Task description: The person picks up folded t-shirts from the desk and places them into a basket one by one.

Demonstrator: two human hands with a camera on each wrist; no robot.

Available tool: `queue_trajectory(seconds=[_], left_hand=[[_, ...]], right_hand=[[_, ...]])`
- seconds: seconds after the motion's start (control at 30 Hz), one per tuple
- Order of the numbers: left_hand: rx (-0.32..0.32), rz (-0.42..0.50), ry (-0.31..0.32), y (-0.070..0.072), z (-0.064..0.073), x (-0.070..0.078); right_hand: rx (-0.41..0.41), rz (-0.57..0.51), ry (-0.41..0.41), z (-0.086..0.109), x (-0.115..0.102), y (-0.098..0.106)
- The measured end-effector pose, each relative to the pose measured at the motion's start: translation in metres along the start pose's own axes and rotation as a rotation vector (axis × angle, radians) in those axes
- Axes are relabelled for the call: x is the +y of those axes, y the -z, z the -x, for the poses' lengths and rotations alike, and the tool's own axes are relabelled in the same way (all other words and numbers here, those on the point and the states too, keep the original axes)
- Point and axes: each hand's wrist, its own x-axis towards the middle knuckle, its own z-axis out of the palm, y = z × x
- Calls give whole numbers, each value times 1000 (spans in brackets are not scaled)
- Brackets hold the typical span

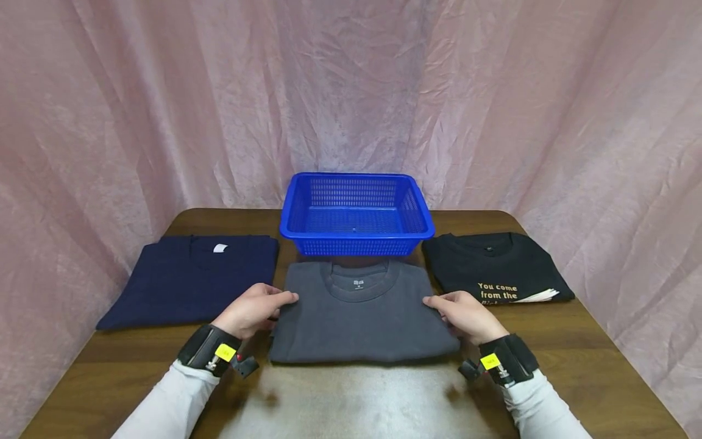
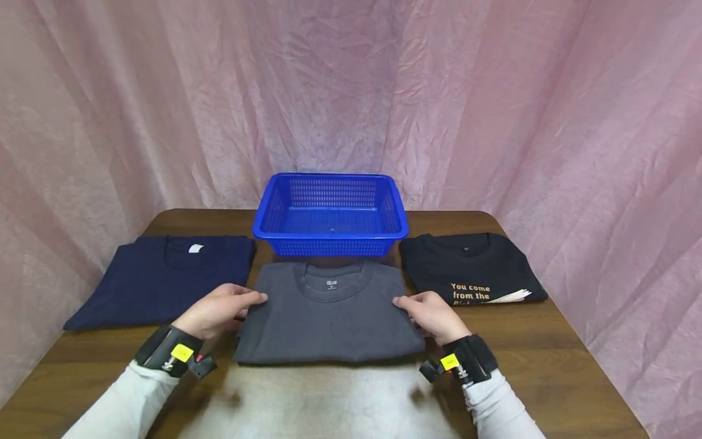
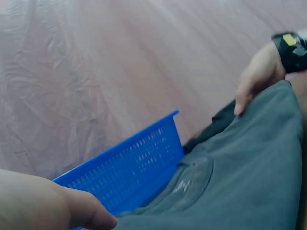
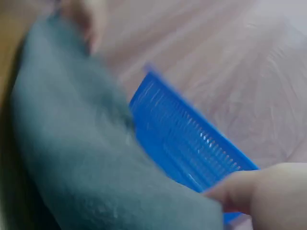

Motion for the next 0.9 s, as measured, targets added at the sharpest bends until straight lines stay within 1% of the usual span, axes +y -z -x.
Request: queue_trajectory(seconds=[0.07,0.1,0.17,0.23,0.3,0.4,0.5,0.57,0.67,0.73,0.8,0.9], left_hand=[[-82,77,12,0,-3,-1],[-105,102,12,-1,-4,-2],[-128,129,14,-2,-6,-2],[-136,124,6,-2,-7,-3],[-124,96,-10,-3,-7,-3],[-105,39,-32,-4,-5,-1],[-108,15,-29,-4,-1,0],[-132,23,-29,-3,1,1],[-204,68,-48,0,2,-1],[-243,118,-58,2,4,-2],[-265,185,-55,4,6,-5],[-274,292,-48,8,10,-8]], right_hand=[[-57,-150,-35,-2,2,0],[-89,-201,-41,-2,3,0],[-147,-273,-46,-2,3,-1],[-186,-307,-36,-2,3,-2],[-192,-322,-23,-1,1,-3],[-178,-311,-1,1,-1,-3],[-232,-340,9,1,-2,0],[-286,-362,27,1,-1,3],[-354,-383,64,1,2,7],[-375,-386,98,1,3,8],[-384,-403,119,3,5,9],[-386,-437,134,7,3,10]])
